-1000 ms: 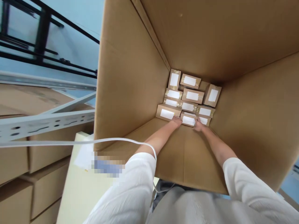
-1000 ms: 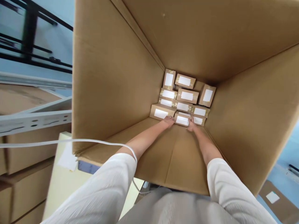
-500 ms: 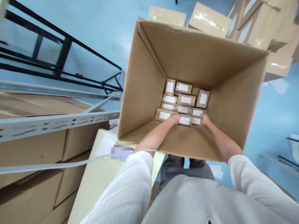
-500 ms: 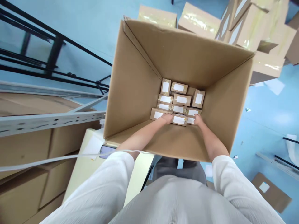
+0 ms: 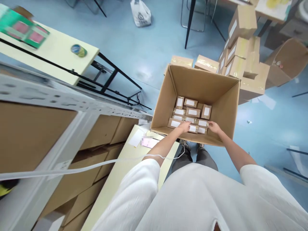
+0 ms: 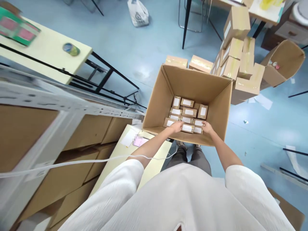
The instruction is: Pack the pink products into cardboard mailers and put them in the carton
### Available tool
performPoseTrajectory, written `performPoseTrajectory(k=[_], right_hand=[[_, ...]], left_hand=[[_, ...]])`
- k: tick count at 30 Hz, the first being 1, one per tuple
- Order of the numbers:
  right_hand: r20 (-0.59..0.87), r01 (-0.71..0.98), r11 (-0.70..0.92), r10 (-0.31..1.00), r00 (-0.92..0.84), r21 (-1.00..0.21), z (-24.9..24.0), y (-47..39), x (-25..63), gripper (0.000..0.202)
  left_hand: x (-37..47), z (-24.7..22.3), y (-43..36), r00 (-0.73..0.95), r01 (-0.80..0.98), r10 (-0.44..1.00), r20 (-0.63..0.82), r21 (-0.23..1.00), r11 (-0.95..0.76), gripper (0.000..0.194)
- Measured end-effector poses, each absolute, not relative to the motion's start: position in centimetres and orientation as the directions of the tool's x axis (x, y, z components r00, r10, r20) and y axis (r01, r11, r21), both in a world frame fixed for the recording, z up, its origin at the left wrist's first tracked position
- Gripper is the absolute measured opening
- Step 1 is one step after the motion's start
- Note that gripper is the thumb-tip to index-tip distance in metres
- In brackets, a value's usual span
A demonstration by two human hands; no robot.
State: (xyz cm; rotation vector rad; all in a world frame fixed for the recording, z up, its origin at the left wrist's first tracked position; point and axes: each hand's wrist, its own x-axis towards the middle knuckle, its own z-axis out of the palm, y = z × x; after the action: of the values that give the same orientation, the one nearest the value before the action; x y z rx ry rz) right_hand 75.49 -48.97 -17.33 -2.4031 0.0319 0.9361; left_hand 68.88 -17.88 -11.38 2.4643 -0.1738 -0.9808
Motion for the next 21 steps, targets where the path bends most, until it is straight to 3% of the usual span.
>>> performPoseTrajectory(k=[9,21], right_hand=[[-0.493,-0.058,-0.692,0.451,0.744,-0.72,-11.3,-44.3,74.6,0.034],[-0.274,0.27,-0.433,0.839,0.471,-0.86,-2.2,-36.6,70.4,0.035]], left_hand=[[62.7,-4.6,-18.1,0.834,0.248,-0.022,-0.552,0.409,-0.878,0.053],[48.9,2.3,-20.3,0.832,0.548,0.421,-0.36,0.425,-0.721,0.053]])
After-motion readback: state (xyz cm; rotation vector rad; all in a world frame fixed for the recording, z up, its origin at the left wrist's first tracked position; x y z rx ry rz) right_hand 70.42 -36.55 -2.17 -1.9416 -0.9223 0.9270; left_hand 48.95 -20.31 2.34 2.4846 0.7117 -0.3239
